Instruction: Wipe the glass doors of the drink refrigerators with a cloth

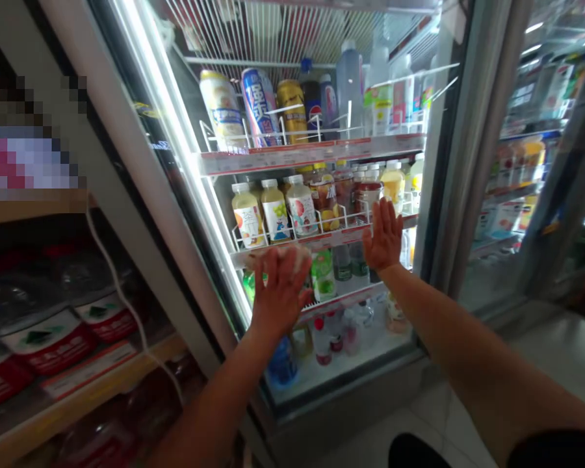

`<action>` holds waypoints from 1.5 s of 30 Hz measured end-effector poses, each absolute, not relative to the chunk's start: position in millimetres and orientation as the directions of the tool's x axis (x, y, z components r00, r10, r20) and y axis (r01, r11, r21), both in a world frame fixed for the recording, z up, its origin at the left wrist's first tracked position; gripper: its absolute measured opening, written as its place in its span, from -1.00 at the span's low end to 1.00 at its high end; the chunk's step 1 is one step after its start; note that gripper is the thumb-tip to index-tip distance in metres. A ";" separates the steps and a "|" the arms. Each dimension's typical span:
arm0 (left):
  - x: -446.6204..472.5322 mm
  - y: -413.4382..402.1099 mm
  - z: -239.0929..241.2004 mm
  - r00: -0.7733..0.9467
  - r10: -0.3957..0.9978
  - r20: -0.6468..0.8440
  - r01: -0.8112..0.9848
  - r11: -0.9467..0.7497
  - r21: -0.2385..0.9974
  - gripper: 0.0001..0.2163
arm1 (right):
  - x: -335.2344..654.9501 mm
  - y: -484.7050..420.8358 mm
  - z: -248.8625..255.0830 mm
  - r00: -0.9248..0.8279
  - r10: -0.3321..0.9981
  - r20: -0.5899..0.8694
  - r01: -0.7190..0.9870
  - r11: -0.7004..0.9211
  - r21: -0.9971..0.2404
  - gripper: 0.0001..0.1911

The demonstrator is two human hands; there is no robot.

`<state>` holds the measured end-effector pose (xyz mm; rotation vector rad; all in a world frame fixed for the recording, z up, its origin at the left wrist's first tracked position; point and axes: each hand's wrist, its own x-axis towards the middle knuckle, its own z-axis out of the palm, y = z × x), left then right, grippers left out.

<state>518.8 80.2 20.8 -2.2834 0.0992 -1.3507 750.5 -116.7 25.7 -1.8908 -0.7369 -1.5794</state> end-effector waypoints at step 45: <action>512.3 76.4 -2.4 0.459 -0.112 0.881 0.260 -0.932 -0.254 -0.44 | 753.9 -117.0 24.5 0.103 0.049 0.993 0.726 -0.687 -0.041 -0.34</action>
